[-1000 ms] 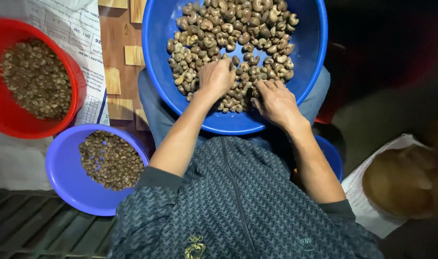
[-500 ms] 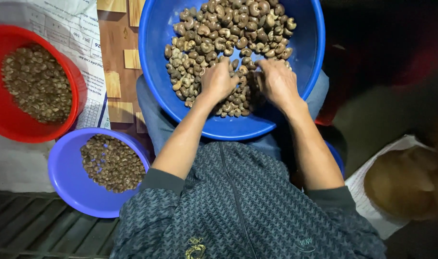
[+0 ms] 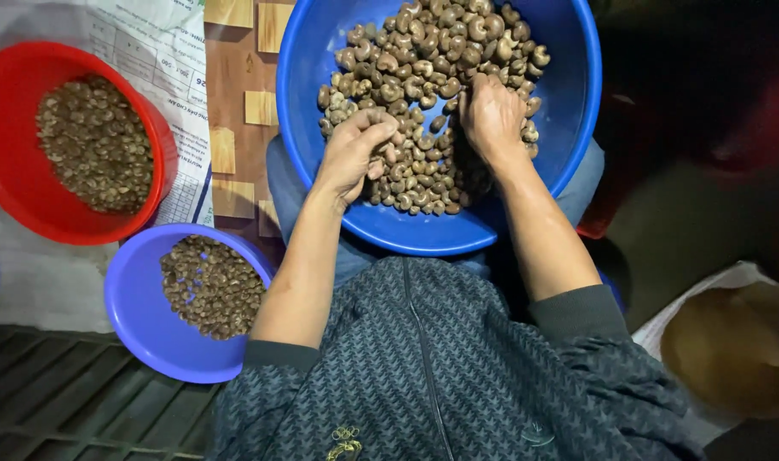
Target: Manually sorting nuts from a large blue basin into smaller red and purple bowls based on quality or size.
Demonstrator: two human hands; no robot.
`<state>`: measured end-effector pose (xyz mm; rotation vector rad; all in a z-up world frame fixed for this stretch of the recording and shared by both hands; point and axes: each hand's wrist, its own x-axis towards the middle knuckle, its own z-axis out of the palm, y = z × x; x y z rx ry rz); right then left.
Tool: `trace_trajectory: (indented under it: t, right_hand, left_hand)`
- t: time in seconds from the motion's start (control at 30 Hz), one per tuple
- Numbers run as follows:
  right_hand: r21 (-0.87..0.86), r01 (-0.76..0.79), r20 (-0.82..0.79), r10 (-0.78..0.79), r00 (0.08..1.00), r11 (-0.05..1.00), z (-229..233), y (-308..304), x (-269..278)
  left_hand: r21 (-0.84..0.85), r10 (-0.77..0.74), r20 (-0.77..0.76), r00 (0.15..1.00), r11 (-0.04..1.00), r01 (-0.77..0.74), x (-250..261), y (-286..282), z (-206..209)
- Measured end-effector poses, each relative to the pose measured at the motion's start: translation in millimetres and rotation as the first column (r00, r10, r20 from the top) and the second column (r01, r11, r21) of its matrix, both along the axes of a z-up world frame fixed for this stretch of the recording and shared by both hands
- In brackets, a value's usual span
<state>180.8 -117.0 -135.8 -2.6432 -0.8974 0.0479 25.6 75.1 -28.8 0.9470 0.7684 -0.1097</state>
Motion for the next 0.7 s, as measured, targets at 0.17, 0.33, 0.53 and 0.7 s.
trace_trajectory:
  t: [0.17, 0.33, 0.53, 0.7]
  right_hand:
    - [0.077, 0.175, -0.351, -0.138, 0.926, 0.981, 5.1, -12.8, 7.5]
    - [0.304, 0.763, -0.953, 0.173, 0.250, 0.570, 69.7, -24.8, -1.1]
    - [0.265, 0.855, -0.949, 0.275, 0.152, 0.445, 79.6, -39.8, -10.3]
    - [0.239, 0.808, -0.965, 0.040, 0.259, 0.539, 92.0, -32.6, -17.6]
  left_hand:
    - [0.566, -0.343, -0.191, 0.920, 0.727, 0.389, 26.1, -12.6, -46.2]
    - [0.796, -0.403, -0.407, 0.820, 0.284, 0.535, 50.6, -30.7, -101.0]
    - [0.796, -0.178, -0.419, 0.891, 0.400, 0.454, 69.8, -50.3, -147.6]
    - [0.858, -0.304, -0.469, 0.829, 0.068, 0.510, 72.7, -52.6, -138.1]
